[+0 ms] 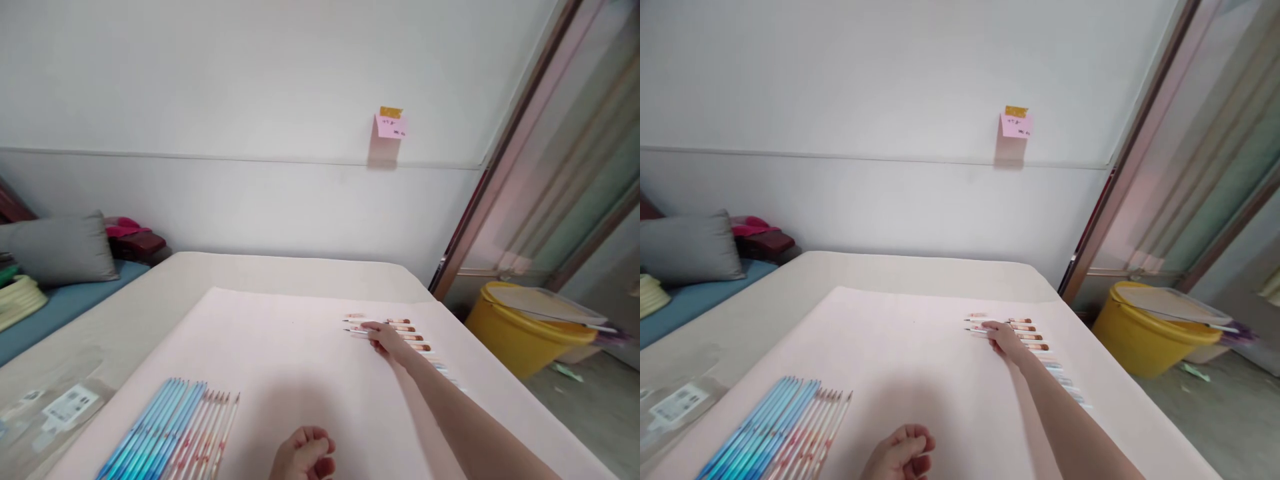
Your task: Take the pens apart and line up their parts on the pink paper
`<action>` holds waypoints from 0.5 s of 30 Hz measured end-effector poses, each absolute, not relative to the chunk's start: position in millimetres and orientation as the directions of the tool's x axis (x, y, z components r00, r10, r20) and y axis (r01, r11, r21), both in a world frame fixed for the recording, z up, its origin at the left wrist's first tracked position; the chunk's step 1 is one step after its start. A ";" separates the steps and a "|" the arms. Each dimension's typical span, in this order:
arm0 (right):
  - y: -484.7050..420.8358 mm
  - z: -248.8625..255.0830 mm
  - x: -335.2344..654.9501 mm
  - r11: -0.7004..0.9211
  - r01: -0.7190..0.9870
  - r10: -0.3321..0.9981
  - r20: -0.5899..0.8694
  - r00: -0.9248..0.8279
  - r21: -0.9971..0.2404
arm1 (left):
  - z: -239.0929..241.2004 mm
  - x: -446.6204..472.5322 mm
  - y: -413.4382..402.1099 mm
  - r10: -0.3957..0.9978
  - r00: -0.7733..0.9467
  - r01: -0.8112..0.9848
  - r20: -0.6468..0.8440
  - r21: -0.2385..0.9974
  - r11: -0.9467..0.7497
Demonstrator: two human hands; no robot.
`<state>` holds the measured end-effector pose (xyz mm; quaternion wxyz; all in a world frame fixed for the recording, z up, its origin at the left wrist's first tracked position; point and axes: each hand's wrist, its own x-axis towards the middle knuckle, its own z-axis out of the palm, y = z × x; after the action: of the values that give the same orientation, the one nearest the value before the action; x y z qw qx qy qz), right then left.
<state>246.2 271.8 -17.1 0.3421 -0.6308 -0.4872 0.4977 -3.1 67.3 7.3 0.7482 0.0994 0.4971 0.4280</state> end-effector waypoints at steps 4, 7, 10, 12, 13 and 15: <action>261.6 -8.0 243.4 -0.238 0.234 0.971 -0.231 0.057 -0.943 | 7.5 -1.7 67.5 0.746 0.152 -0.532 -0.648 0.583 0.614; 251.2 -0.2 243.0 -0.207 0.190 0.974 -0.185 0.129 -0.960 | 9.5 -1.7 67.9 0.742 0.155 -0.524 -0.652 0.582 0.621; 231.1 6.7 240.5 -0.187 0.152 0.957 -0.146 0.250 -0.970 | 14.5 -2.2 67.1 0.735 0.174 -0.533 -0.656 0.564 0.630; 206.9 10.2 232.3 -0.193 0.135 0.940 -0.143 0.310 -0.972 | 19.4 -2.5 65.5 0.731 0.195 -0.542 -0.654 0.550 0.636; 191.2 11.5 225.4 -0.202 0.127 0.937 -0.154 0.315 -0.971 | 21.9 -2.7 64.3 0.732 0.201 -0.549 -0.651 0.543 0.635; 154.4 13.9 206.8 -0.210 0.112 0.947 -0.174 0.270 -0.971 | 26.6 -2.9 61.1 0.736 0.207 -0.569 -0.645 0.533 0.626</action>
<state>206.8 154.4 13.9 0.4734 -0.6411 -0.4131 0.4407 -2.9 61.1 26.6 0.7716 0.0894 0.4668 0.4229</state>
